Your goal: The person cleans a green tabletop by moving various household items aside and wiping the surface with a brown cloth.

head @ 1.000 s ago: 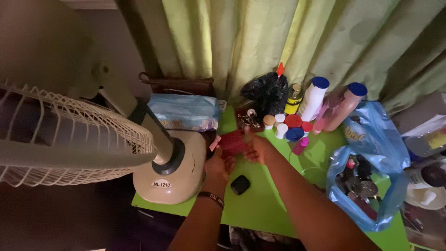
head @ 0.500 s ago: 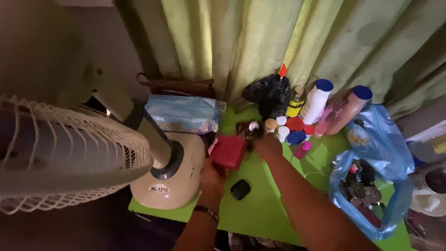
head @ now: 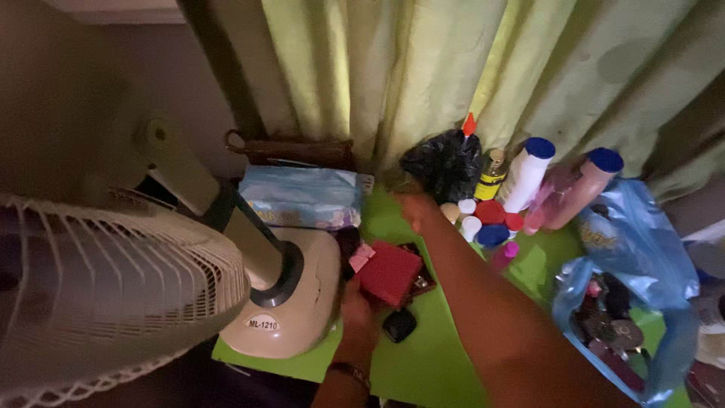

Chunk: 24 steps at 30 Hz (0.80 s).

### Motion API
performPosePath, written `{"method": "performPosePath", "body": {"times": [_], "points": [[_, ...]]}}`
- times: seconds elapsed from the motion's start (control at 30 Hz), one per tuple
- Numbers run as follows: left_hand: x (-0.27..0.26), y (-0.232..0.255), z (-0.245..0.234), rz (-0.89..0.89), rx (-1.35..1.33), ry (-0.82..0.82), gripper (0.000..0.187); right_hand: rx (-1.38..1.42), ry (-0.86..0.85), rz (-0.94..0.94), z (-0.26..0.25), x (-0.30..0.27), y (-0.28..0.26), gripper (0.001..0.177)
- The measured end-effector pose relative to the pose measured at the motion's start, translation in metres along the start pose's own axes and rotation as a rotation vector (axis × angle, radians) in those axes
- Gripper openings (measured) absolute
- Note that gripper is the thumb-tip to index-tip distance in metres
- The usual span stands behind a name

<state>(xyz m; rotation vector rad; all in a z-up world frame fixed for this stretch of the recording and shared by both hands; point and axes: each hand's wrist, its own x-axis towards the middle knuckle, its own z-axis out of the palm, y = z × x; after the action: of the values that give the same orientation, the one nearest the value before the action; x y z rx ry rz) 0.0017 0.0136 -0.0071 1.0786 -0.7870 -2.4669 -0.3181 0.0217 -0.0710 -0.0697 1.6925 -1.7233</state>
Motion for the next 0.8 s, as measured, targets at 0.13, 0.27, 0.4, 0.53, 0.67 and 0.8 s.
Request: {"method": "performPosePath", "body": {"times": [0.13,0.27,0.4,0.53,0.67,0.8], "points": [[0.006,-0.002,-0.006,0.051,0.077,-0.038,0.053,0.075,0.040,-0.048,0.005,-0.012,-0.012,0.072],[-0.003,0.007,-0.002,0.014,0.027,-0.100,0.055,0.311,0.176,-0.044,0.019,-0.047,-0.020,0.045],[-0.005,0.010,0.005,0.021,0.003,-0.115,0.054,0.403,0.093,-0.040,0.031,-0.087,-0.005,0.025],[0.010,0.003,0.004,-0.039,0.035,0.100,0.051,0.384,-0.004,0.006,0.009,-0.125,-0.026,0.029],[0.005,0.006,0.011,0.029,-0.046,-0.024,0.049,0.352,-0.142,-0.244,-0.018,-0.165,-0.044,0.032],[-0.015,0.012,0.025,0.152,0.471,0.182,0.047,0.356,-0.266,-0.343,-0.074,-0.221,-0.077,0.038]]}}
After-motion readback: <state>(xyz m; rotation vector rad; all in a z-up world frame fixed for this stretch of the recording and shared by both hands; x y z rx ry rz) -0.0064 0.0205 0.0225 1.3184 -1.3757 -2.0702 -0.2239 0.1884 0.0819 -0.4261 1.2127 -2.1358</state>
